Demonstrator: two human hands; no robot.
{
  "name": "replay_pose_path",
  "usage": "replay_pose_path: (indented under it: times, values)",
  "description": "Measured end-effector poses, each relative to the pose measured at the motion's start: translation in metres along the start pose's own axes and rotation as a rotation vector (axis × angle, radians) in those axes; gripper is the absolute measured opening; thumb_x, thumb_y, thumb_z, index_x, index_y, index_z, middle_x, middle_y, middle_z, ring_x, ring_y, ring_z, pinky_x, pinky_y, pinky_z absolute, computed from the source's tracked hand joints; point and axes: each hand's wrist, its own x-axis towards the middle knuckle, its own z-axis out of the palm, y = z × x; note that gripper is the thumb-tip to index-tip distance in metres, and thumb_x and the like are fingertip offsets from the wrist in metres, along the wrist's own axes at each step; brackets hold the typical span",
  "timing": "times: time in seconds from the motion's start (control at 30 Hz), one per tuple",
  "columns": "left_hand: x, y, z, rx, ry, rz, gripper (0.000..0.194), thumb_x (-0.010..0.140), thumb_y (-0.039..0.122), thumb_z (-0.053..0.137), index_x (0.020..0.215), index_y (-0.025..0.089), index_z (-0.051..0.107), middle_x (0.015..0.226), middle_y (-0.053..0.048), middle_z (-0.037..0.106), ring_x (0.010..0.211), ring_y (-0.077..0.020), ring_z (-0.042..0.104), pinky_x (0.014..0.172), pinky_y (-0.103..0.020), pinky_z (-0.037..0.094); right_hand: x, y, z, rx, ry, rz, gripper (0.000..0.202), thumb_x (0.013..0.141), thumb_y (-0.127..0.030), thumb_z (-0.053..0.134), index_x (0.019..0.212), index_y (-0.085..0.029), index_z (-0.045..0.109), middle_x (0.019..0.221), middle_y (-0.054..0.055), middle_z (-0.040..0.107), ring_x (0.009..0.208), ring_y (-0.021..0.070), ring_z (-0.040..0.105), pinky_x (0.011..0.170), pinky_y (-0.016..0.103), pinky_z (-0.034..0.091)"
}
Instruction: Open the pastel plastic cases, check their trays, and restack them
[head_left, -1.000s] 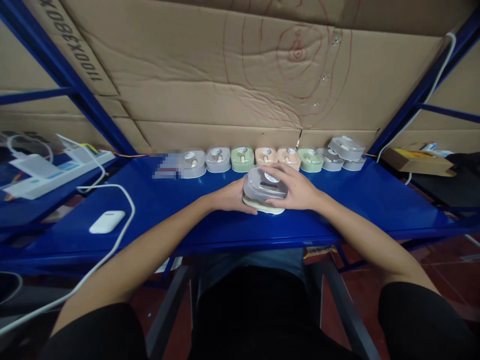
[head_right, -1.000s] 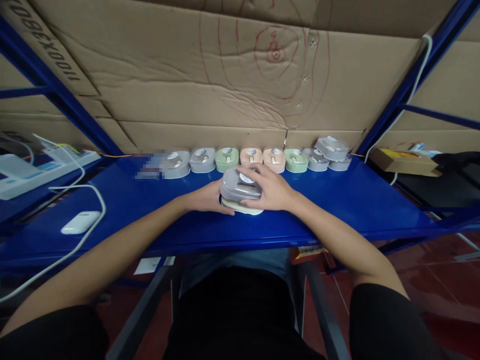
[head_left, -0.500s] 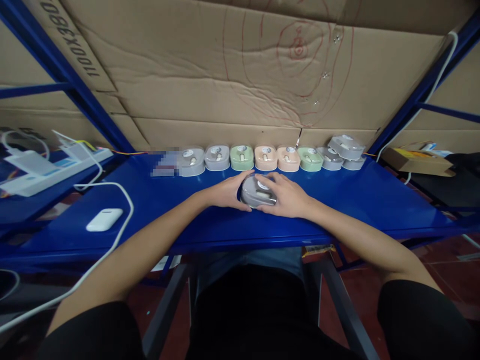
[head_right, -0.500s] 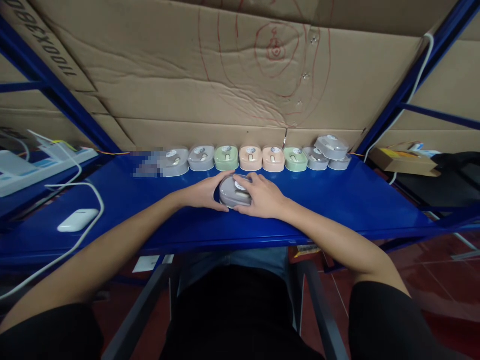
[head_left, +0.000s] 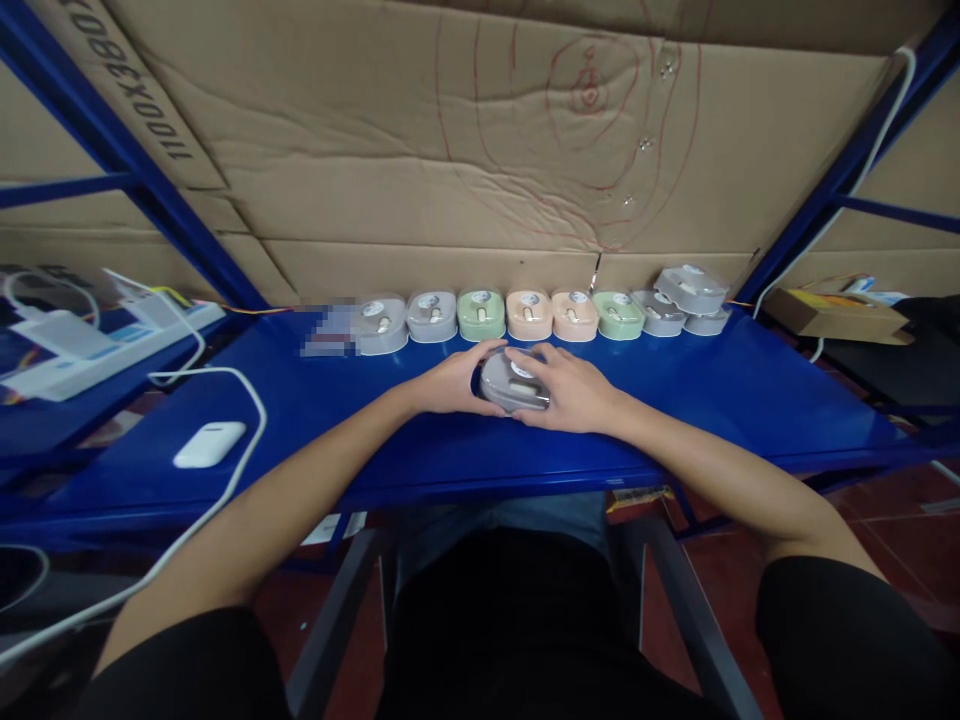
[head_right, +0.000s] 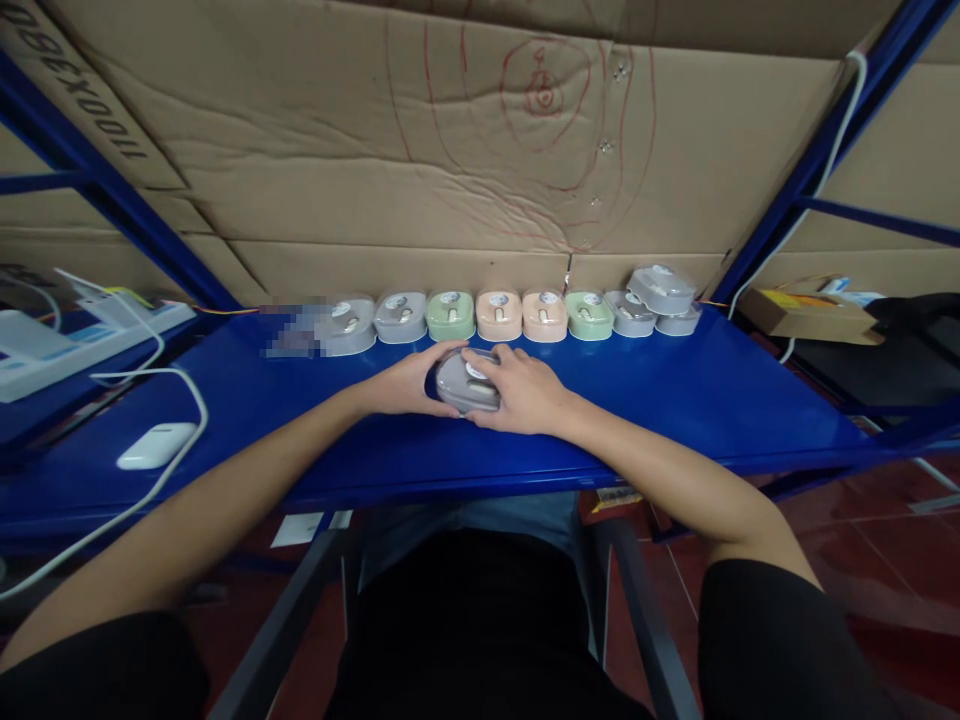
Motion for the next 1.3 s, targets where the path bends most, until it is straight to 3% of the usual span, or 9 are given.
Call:
replay_pose_path:
  times: [0.13,0.3,0.5,0.7,0.83,0.97,1.1,1.3]
  values:
    - [0.001,0.003,0.001,-0.003,-0.006,-0.01,0.125,0.07,0.067,0.106,0.173,0.024,0.051,0.173,-0.024,0.064,0.159,-0.0513,0.064,0.131,-0.07,0.052,-0.001,0.001,0.0,0.0,0.012,-0.015,0.102,0.1,-0.067,0.082,0.187,-0.027,0.046,0.155,0.023,0.067,0.127,0.0465,0.071,0.102,0.06,0.064]
    - [0.003,0.011,0.001,-0.05,-0.015,-0.012,0.119,0.068,0.065,0.107,0.166,0.023,0.055,0.168,-0.022,0.067,0.155,-0.0489,0.066,0.13,-0.068,0.053,-0.003,0.0,0.003,0.023,0.037,0.001,0.104,0.098,-0.067,0.085,0.186,-0.029,0.046,0.161,0.023,0.065,0.13,0.0477,0.073,0.108,0.066,0.064]
    - [0.002,0.011,0.001,-0.063,-0.038,-0.021,0.117,0.067,0.061,0.108,0.166,0.026,0.056,0.168,-0.02,0.068,0.155,-0.0483,0.066,0.13,-0.067,0.052,-0.004,0.002,0.009,0.078,0.11,-0.017,0.104,0.09,-0.068,0.092,0.178,-0.027,0.056,0.171,0.023,0.061,0.136,0.0512,0.072,0.112,0.07,0.064]
    - [0.001,0.01,0.0,-0.004,-0.054,-0.033,0.119,0.066,0.063,0.108,0.166,0.026,0.056,0.167,-0.02,0.07,0.153,-0.0492,0.068,0.127,-0.065,0.055,-0.004,0.003,0.004,0.088,0.056,-0.045,0.1,0.094,-0.067,0.089,0.179,-0.026,0.056,0.166,0.023,0.064,0.137,0.05,0.072,0.115,0.07,0.064]
    - [0.002,0.01,0.001,0.03,-0.053,-0.031,0.116,0.069,0.064,0.106,0.167,0.025,0.055,0.166,-0.019,0.071,0.152,-0.048,0.069,0.126,-0.063,0.056,-0.003,0.014,0.004,0.138,0.006,-0.071,0.11,0.09,-0.064,0.094,0.183,-0.027,0.049,0.171,0.023,0.06,0.144,0.0507,0.069,0.116,0.069,0.064]
    - [0.002,0.006,0.002,0.066,-0.02,-0.032,0.12,0.07,0.067,0.105,0.17,0.024,0.053,0.171,-0.022,0.066,0.157,-0.0505,0.065,0.131,-0.07,0.052,0.001,0.035,0.008,0.191,0.005,-0.047,0.127,0.082,-0.064,0.101,0.186,-0.024,0.043,0.173,0.026,0.059,0.15,0.0523,0.068,0.12,0.07,0.063]
    - [0.002,0.005,0.003,0.081,0.011,-0.041,0.124,0.071,0.069,0.105,0.174,0.025,0.051,0.178,-0.025,0.06,0.163,-0.0534,0.06,0.134,-0.074,0.049,0.005,0.053,0.007,0.21,-0.017,-0.038,0.127,0.079,-0.068,0.102,0.185,-0.029,0.045,0.171,0.023,0.064,0.149,0.0519,0.07,0.117,0.07,0.064]
    - [0.001,0.006,0.001,0.083,-0.01,-0.05,0.128,0.072,0.069,0.104,0.177,0.023,0.048,0.178,-0.026,0.059,0.162,-0.0545,0.061,0.134,-0.075,0.049,0.006,0.061,0.006,0.202,0.008,-0.076,0.128,0.077,-0.066,0.103,0.185,-0.027,0.047,0.174,0.023,0.061,0.151,0.0504,0.069,0.12,0.068,0.064]
